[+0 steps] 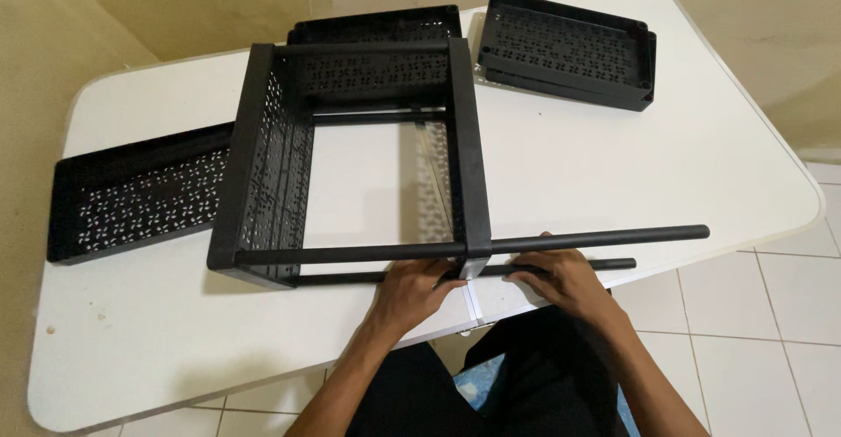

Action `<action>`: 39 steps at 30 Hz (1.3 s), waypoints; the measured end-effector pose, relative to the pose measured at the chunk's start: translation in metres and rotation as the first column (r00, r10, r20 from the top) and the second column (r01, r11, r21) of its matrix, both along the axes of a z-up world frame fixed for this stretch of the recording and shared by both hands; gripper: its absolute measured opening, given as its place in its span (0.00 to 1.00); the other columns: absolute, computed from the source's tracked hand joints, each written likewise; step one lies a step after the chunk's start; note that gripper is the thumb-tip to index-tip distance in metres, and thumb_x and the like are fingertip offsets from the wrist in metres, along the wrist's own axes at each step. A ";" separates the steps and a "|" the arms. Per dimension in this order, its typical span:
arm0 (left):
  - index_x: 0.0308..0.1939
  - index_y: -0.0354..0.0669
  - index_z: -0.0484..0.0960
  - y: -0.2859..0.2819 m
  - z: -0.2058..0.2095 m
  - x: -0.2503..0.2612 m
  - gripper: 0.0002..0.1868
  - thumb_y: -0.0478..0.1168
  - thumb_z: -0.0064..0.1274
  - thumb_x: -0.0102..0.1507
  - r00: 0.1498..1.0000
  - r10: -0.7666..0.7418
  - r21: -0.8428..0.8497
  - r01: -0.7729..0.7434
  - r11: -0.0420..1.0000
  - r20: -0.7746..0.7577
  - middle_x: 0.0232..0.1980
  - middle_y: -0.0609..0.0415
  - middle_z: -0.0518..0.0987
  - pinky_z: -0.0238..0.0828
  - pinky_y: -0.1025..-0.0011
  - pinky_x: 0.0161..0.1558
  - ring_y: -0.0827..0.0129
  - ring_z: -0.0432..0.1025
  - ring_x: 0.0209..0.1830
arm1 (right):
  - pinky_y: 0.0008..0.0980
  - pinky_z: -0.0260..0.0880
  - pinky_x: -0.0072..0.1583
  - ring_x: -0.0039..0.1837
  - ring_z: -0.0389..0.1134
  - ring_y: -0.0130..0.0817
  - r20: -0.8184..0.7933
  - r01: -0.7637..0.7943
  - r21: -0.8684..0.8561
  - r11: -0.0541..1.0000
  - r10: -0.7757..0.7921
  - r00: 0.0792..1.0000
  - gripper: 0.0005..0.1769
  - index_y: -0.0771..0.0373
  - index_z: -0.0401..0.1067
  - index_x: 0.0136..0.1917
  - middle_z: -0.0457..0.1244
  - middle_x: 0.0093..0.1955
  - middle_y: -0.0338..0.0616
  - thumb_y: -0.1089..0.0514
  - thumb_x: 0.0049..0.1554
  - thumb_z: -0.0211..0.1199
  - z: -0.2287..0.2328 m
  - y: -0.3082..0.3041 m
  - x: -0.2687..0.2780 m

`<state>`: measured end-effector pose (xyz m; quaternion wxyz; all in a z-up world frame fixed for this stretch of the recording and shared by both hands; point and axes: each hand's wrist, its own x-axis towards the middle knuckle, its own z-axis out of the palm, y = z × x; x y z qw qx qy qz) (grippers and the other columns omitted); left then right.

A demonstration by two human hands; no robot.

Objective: The person assembles a black plastic storage shelf on a white table. They connect perforated side panels with horizontal support rods, then attach a perforated shelf tray to the frame.

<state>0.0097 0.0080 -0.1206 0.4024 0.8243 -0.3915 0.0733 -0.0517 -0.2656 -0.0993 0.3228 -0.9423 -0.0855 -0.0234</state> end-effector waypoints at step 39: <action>0.42 0.42 0.87 -0.001 0.005 0.003 0.18 0.52 0.65 0.58 0.976 0.052 0.119 -0.027 0.992 -0.211 0.36 0.51 0.84 0.73 0.60 0.43 0.59 0.78 0.38 | 0.40 0.73 0.52 0.51 0.71 0.44 -0.166 -0.072 0.059 0.996 0.081 0.983 0.11 0.64 0.81 0.48 0.69 0.50 0.49 0.60 0.51 0.69 -0.001 0.037 0.020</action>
